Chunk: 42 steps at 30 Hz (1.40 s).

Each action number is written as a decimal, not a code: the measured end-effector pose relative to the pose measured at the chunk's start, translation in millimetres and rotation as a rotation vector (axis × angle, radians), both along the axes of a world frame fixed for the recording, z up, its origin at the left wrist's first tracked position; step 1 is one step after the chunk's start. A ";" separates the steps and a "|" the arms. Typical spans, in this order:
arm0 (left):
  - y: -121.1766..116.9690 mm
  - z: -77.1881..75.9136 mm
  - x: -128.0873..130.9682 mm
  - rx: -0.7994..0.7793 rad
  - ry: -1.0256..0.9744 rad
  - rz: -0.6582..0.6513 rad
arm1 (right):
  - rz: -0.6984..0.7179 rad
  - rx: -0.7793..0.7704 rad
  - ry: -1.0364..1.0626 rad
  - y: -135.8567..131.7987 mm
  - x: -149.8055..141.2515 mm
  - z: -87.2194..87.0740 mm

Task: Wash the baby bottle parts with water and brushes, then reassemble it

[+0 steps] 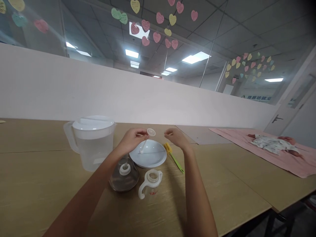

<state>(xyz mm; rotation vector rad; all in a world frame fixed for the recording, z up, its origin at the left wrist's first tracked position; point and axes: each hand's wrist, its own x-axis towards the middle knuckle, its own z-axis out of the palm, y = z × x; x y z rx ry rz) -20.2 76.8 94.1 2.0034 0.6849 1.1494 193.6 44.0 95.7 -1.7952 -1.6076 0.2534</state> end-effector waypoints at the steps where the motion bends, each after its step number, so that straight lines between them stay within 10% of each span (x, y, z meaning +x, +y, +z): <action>1: 0.0 -0.8 0.6 0.000 -0.010 -0.006 | 0.147 0.064 0.095 -8.2 -8.0 8.5; 5: -1.4 0.3 1.3 -0.029 -0.076 -0.023 | 0.528 0.046 0.316 -27.9 -38.0 26.7; 21: 0.3 -1.1 -6.7 0.080 0.020 0.169 | 0.620 -0.042 0.674 -0.5 -53.9 4.3; 30: -2.9 7.6 -42.4 0.044 0.685 0.227 | 0.517 -0.281 0.279 29.1 -40.6 -28.5; 42: 2.4 -16.1 -43.5 0.013 0.979 0.193 | 0.288 -0.599 -0.289 47.7 -46.3 -60.1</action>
